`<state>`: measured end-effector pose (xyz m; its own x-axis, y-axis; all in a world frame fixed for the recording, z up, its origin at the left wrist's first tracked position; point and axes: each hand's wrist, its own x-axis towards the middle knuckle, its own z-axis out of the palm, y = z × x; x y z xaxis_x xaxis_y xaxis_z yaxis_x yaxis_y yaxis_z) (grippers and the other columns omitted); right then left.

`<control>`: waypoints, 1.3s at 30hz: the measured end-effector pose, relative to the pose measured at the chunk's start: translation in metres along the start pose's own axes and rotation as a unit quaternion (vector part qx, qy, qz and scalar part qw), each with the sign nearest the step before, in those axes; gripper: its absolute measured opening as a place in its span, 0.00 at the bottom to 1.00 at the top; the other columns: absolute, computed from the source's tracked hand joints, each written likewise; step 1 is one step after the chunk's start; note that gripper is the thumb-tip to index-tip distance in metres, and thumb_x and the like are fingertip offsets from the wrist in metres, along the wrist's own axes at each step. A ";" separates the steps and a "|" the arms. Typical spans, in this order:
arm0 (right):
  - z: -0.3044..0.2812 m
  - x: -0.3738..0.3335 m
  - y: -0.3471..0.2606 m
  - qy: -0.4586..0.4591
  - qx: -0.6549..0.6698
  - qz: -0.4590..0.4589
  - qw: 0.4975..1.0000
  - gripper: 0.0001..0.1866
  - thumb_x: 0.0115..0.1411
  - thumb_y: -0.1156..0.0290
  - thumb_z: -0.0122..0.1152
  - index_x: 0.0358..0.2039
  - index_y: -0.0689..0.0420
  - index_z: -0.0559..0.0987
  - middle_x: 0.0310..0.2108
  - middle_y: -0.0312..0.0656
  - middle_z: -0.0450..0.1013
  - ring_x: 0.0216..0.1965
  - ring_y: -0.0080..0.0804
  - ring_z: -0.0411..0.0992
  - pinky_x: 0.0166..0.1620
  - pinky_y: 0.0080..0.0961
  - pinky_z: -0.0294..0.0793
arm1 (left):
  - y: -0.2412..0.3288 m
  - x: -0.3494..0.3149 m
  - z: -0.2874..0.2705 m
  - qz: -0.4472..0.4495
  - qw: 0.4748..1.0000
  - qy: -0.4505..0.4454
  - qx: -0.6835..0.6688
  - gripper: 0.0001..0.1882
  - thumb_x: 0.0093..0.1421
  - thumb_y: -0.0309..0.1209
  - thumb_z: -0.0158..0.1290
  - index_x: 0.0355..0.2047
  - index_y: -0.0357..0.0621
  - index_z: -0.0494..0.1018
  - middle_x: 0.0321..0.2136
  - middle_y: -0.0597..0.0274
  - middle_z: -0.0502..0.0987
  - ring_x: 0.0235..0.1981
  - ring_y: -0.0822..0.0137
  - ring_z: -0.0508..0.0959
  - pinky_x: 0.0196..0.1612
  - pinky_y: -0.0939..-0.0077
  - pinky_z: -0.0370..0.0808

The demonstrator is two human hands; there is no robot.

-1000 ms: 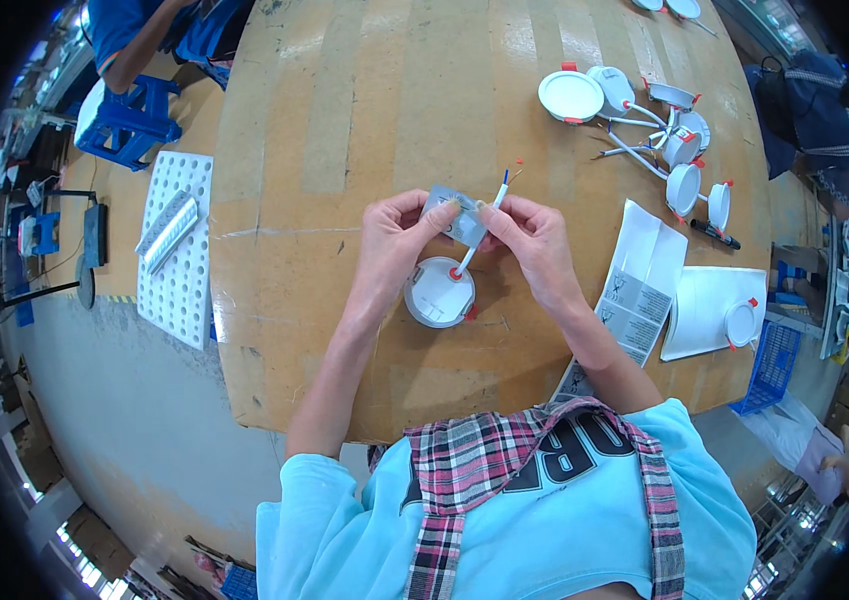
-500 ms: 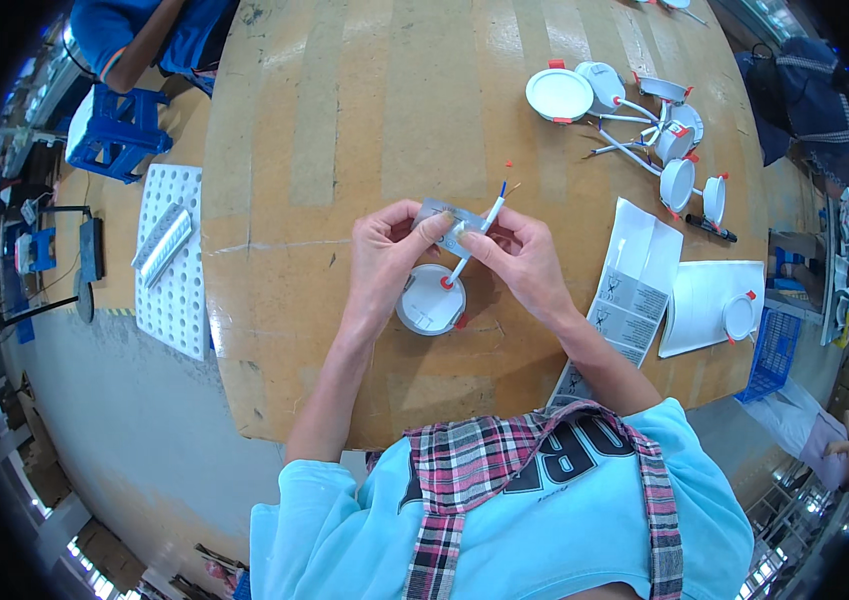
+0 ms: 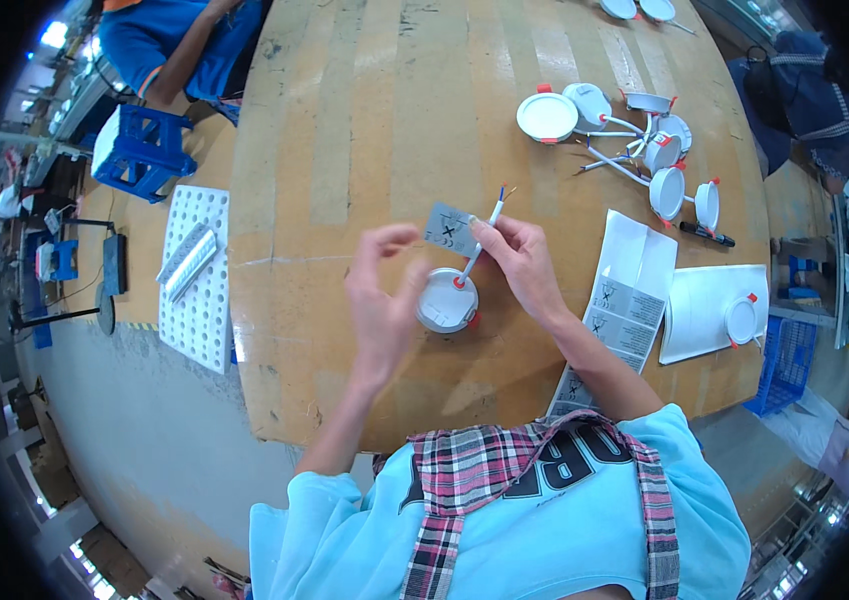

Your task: The recorder is peeling labels from a sheet and applying them to small circular electronic components.

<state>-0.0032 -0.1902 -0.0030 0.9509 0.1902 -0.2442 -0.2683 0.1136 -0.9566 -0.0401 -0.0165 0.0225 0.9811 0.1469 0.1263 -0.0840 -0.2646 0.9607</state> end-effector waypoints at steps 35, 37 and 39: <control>0.019 -0.058 -0.064 0.060 -0.161 -0.533 0.829 0.15 0.50 0.88 0.52 0.40 0.63 0.74 0.36 0.46 0.70 0.34 0.35 0.69 0.35 0.25 0.70 | -0.018 -0.022 0.169 -0.063 0.926 -0.365 0.068 0.34 0.52 0.36 0.60 0.56 0.38 0.59 0.25 0.58 0.73 0.25 0.67 0.74 0.28 0.74 0.71; 0.018 -0.065 -0.070 0.048 -0.160 -0.549 0.819 0.15 0.50 0.88 0.52 0.38 0.62 0.75 0.36 0.46 0.70 0.33 0.34 0.69 0.33 0.24 0.70 | -0.026 -0.025 0.171 -0.036 0.924 -0.375 0.064 0.34 0.52 0.36 0.60 0.56 0.38 0.59 0.26 0.58 0.73 0.26 0.66 0.75 0.29 0.75 0.71; 0.019 -0.075 -0.077 0.018 -0.148 -0.541 0.827 0.13 0.50 0.88 0.52 0.35 0.60 0.77 0.36 0.45 0.70 0.33 0.33 0.69 0.34 0.24 0.70 | -0.034 -0.031 0.171 -0.011 0.920 -0.386 0.061 0.34 0.52 0.36 0.60 0.56 0.37 0.59 0.27 0.58 0.74 0.27 0.66 0.75 0.31 0.76 0.71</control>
<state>-0.0570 -0.1949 0.0921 0.6145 0.1038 0.7820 0.7884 -0.0470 -0.6133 -0.0383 -0.1754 -0.0563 0.8173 -0.5559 -0.1516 -0.0885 -0.3811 0.9203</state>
